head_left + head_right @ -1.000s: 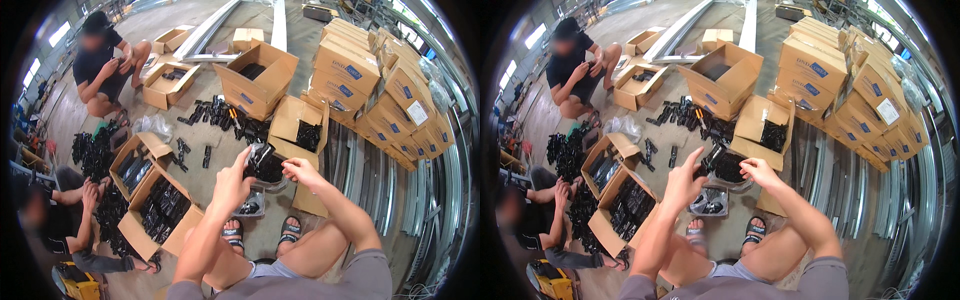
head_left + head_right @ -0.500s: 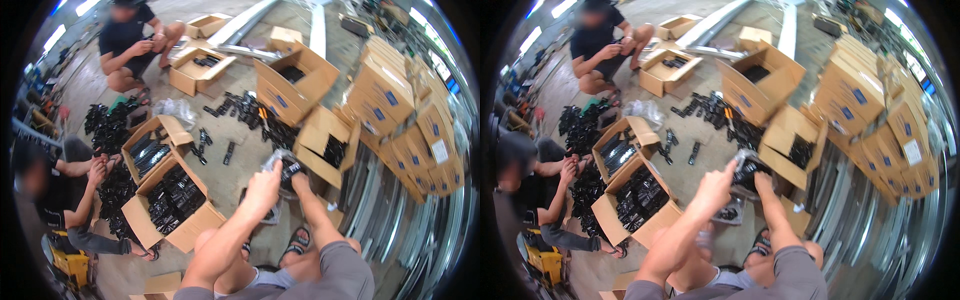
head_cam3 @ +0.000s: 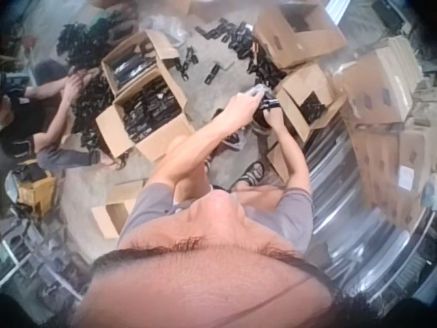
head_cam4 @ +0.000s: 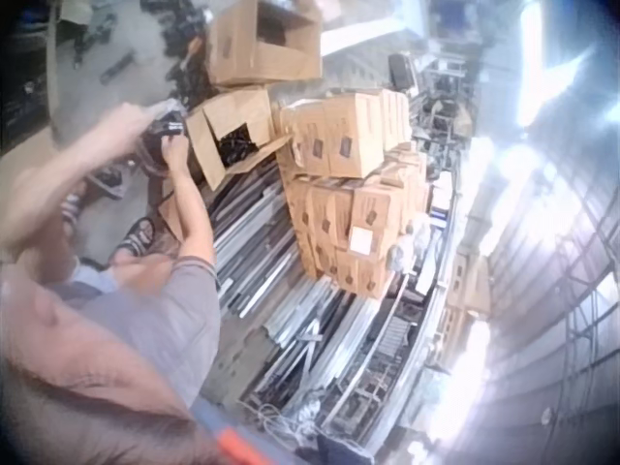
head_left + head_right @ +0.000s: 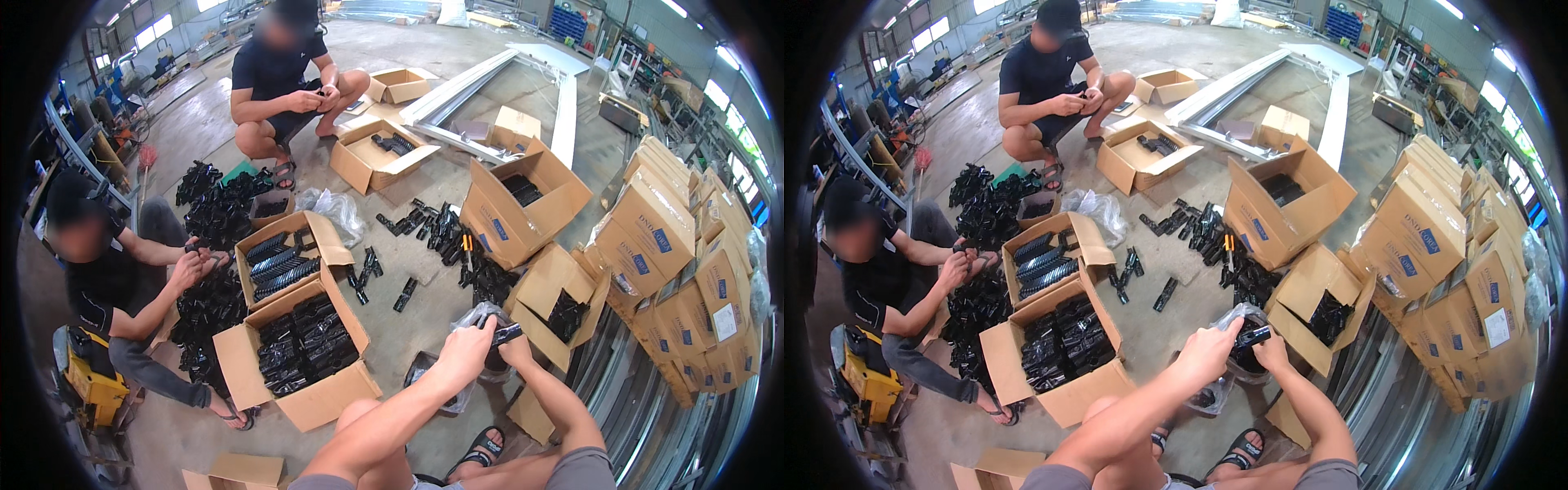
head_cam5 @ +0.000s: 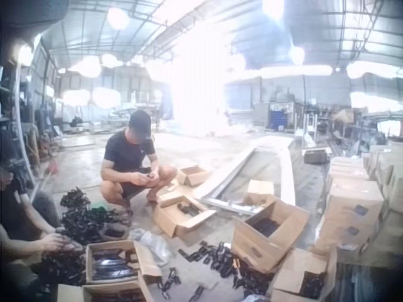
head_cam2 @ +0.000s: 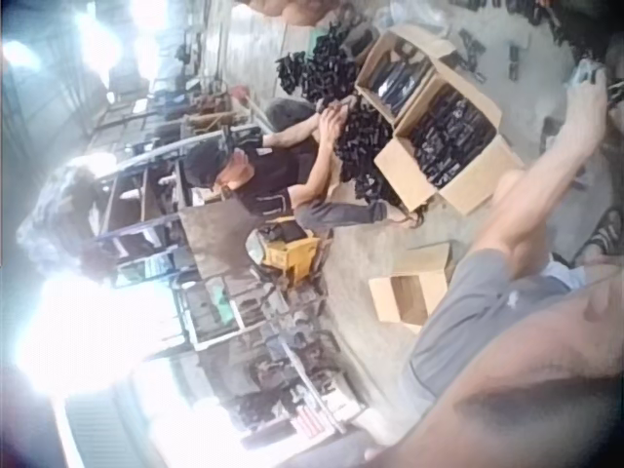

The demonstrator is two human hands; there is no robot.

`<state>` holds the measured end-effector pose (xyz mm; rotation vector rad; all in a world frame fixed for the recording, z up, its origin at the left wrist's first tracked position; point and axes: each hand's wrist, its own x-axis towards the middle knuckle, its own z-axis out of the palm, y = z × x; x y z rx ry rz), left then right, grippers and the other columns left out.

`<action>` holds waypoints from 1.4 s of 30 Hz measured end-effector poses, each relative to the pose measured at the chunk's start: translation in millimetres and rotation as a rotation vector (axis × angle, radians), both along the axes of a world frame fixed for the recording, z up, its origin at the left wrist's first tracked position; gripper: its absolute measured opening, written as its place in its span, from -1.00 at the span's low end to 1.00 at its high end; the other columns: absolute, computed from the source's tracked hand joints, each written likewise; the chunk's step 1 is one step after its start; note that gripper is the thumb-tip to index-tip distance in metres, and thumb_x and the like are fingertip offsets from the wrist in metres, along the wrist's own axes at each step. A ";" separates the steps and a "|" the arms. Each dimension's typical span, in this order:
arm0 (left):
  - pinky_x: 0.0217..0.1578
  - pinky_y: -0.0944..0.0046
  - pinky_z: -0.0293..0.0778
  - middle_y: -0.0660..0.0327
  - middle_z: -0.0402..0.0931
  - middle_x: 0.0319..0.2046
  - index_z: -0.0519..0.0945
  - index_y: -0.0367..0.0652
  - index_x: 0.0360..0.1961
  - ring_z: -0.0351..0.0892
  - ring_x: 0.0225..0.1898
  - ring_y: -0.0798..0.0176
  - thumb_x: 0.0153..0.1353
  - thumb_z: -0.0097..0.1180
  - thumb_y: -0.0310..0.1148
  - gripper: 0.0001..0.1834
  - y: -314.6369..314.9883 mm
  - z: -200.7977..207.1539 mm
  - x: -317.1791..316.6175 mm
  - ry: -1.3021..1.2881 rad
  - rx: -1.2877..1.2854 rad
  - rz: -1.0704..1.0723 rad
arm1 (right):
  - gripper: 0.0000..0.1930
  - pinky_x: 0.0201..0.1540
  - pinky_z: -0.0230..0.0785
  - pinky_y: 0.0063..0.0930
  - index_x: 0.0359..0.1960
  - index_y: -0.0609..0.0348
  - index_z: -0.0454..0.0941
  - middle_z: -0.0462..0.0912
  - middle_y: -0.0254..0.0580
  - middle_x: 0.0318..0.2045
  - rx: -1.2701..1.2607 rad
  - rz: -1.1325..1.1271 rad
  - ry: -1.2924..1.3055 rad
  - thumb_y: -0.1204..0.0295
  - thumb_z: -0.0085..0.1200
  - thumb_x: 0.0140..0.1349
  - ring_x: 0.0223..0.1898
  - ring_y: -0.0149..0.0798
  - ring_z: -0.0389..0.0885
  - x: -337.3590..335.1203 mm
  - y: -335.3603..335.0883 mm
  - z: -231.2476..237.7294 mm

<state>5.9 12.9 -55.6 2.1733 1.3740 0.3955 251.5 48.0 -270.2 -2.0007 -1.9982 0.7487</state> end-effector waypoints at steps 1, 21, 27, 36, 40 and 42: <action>-0.25 -0.12 0.62 -0.17 0.65 -0.35 0.28 -0.23 0.30 0.68 -0.27 -0.28 -0.09 0.18 -0.65 -0.19 0.9 3.3 3.7 0.004 0.001 -0.002 | -0.69 -0.22 0.58 -0.21 -0.05 0.25 0.57 0.70 0.11 -0.35 -0.051 -0.155 0.175 0.42 0.17 0.17 -0.34 0.00 0.74 -0.4 -3.8 27.5; -0.37 -0.06 0.60 -0.09 0.63 -0.48 0.18 -0.32 0.42 0.67 -0.41 -0.19 -0.07 0.15 -0.64 -0.09 -33.6 0.2 22.8 0.043 0.180 -0.172 | -0.86 -0.18 0.46 -0.26 -0.29 0.27 0.66 0.65 -0.02 -0.31 0.371 -0.008 0.320 0.43 0.17 0.27 -0.26 -0.01 0.65 -37.5 -102.8 242.7; -0.45 -0.01 0.58 -0.05 0.61 -0.54 0.16 -0.40 0.42 0.68 -0.47 -0.11 -0.03 0.12 -0.62 -0.11 -41.9 0.0 26.3 0.071 0.224 -0.220 | -0.85 -0.18 0.43 -0.13 -0.30 0.21 0.66 0.57 -0.05 -0.37 0.391 0.133 0.095 0.38 0.21 0.23 -0.26 0.06 0.59 -37.5 -101.7 228.4; -0.35 -0.09 0.56 -0.10 0.62 -0.49 0.19 -0.28 0.36 0.67 -0.40 -0.21 -0.02 0.20 -0.61 -0.15 -40.6 13.3 22.0 0.037 0.128 -0.196 | -0.78 -0.15 0.48 -0.27 -0.17 0.28 0.65 0.67 -0.06 -0.28 0.449 -0.177 0.288 0.36 0.17 0.32 -0.27 -0.08 0.65 -28.2 -101.4 232.2; -0.27 -0.17 0.52 -0.17 0.64 -0.39 0.23 -0.11 0.26 0.64 -0.29 -0.31 0.08 0.26 -0.54 -0.28 -40.3 36.7 18.8 -0.093 -0.018 -0.181 | -0.59 -0.04 0.52 -0.42 0.17 0.34 0.47 0.67 -0.20 -0.13 0.186 -0.360 0.774 0.28 0.06 0.45 -0.07 -0.34 0.65 -10.2 -100.9 216.1; -0.26 -0.18 0.51 -0.16 0.64 -0.38 0.24 -0.05 0.27 0.64 -0.28 -0.31 0.09 0.26 -0.53 -0.29 -40.4 41.8 14.1 -0.121 -0.025 -0.184 | -0.58 -0.02 0.52 -0.43 0.19 0.33 0.46 0.66 -0.21 -0.12 0.063 -0.363 0.999 0.27 0.07 0.45 -0.05 -0.34 0.64 -9.5 -100.0 219.6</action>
